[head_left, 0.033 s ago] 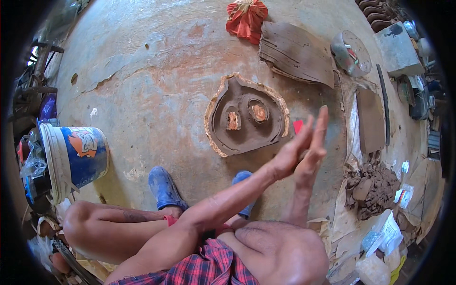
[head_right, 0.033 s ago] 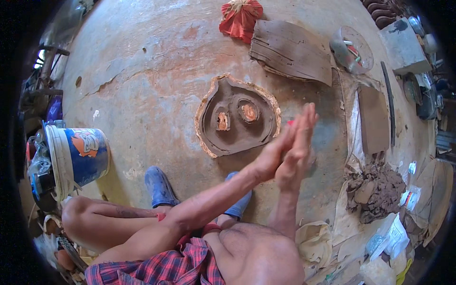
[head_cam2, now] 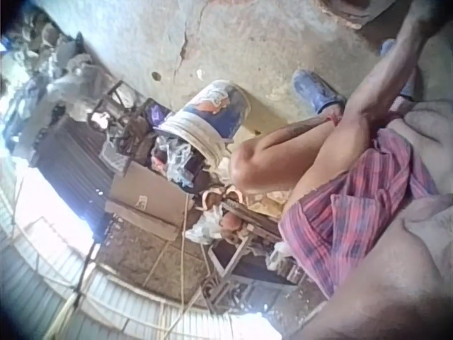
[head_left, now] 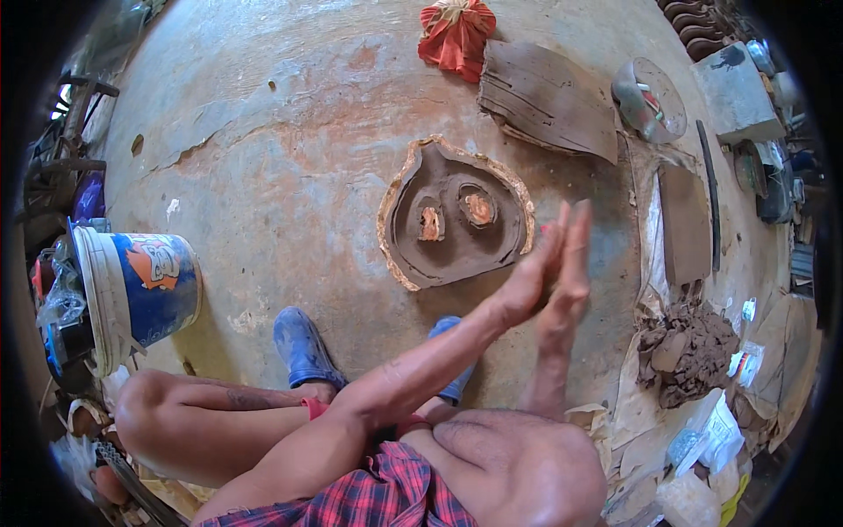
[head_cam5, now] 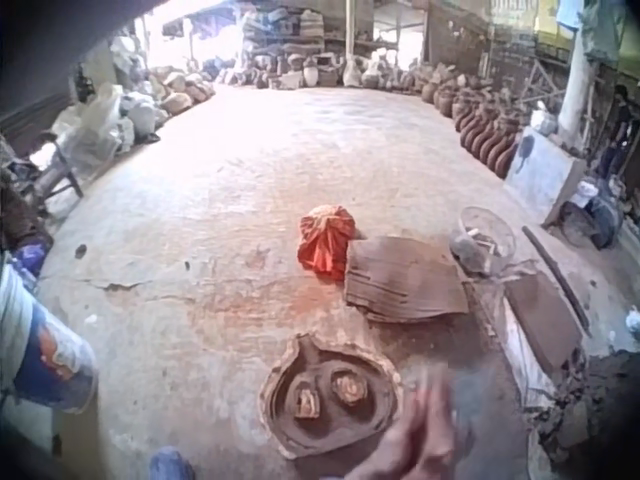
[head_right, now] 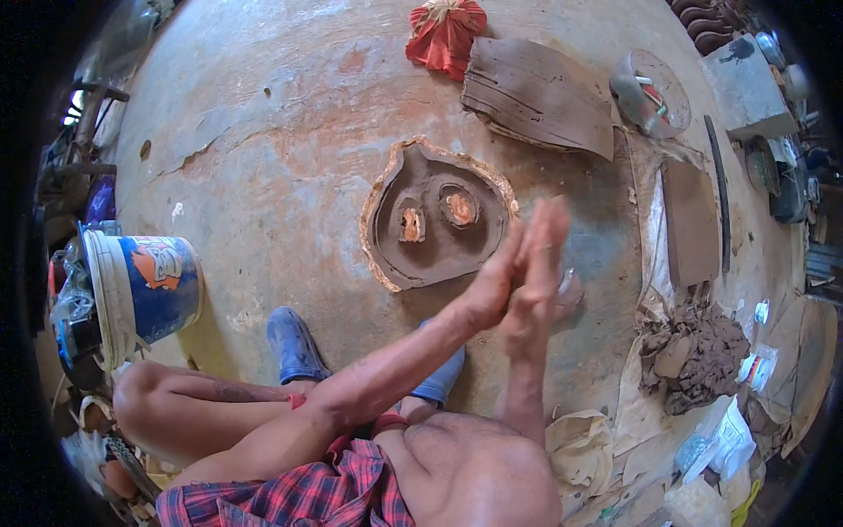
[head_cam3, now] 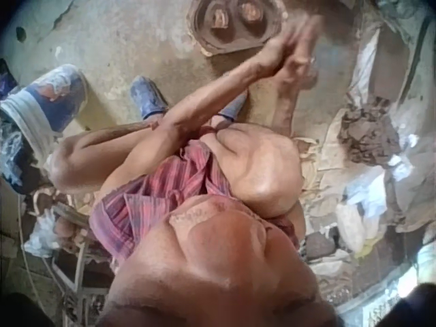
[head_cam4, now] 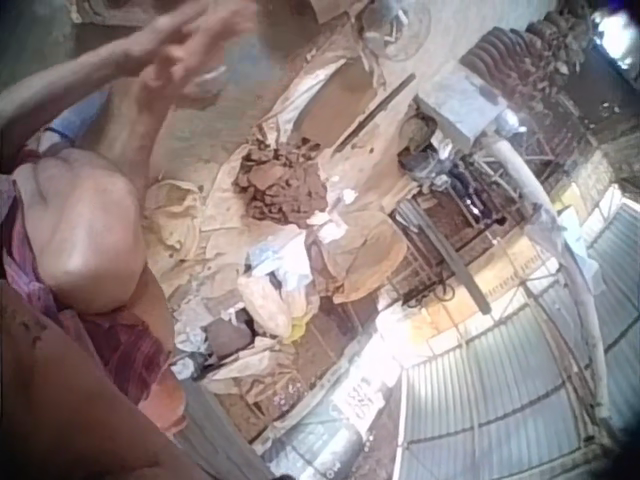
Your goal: The person presses and smooths clay into a mold by hand and with a scraper. They roll small pieces of clay, press them into the mold's features, and shape a clay slab by hand.
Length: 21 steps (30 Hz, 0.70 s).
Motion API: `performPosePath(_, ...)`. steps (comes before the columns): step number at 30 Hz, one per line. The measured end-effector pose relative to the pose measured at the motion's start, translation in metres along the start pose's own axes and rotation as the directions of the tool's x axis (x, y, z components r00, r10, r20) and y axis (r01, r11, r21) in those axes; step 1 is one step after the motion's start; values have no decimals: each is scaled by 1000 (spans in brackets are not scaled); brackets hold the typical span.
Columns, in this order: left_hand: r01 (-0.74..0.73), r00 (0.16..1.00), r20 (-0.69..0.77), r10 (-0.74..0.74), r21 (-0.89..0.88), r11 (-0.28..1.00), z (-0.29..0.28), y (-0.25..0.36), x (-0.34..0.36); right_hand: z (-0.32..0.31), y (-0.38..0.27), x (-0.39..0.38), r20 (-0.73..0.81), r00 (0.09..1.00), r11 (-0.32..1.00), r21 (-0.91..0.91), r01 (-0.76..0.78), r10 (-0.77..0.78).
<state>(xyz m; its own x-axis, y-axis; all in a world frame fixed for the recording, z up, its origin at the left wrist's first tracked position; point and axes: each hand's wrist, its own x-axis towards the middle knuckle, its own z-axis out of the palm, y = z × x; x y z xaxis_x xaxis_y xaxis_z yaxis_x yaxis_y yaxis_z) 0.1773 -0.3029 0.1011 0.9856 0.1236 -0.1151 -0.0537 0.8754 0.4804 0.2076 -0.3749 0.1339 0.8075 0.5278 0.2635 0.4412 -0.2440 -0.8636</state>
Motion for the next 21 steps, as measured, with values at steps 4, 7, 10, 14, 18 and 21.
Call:
performPosePath(4, -243, 970, 100, 222, 367, 898, 11, 0, -5, -14, 16, -9, 58, 992, 992, 56, -114, 110)
performPosePath(7, -302, 931, 320, 176, 404, 864, 19, 13, 8, -19, 21, -2, 11, 977, 974, 87, -211, 211)
performPosePath(10, -391, 920, 256, 296, 561, 730, 4, 36, 29, -3, 3, -18, 110, 993, 973, 218, -71, 48)
performPosePath(14, -527, 850, 361, 384, 555, 644, 22, 23, 13, -13, 20, 13, 68, 997, 918, 392, -57, 33)
performPosePath(18, -748, 660, 498, 562, 505, 430, 7, 34, 32, -5, 19, 22, 94, 996, 923, 383, -41, 5)
performPosePath(21, -511, 854, 371, 364, 471, 719, 22, 28, 14, -10, 23, 16, 159, 986, 974, 227, 14, -51)
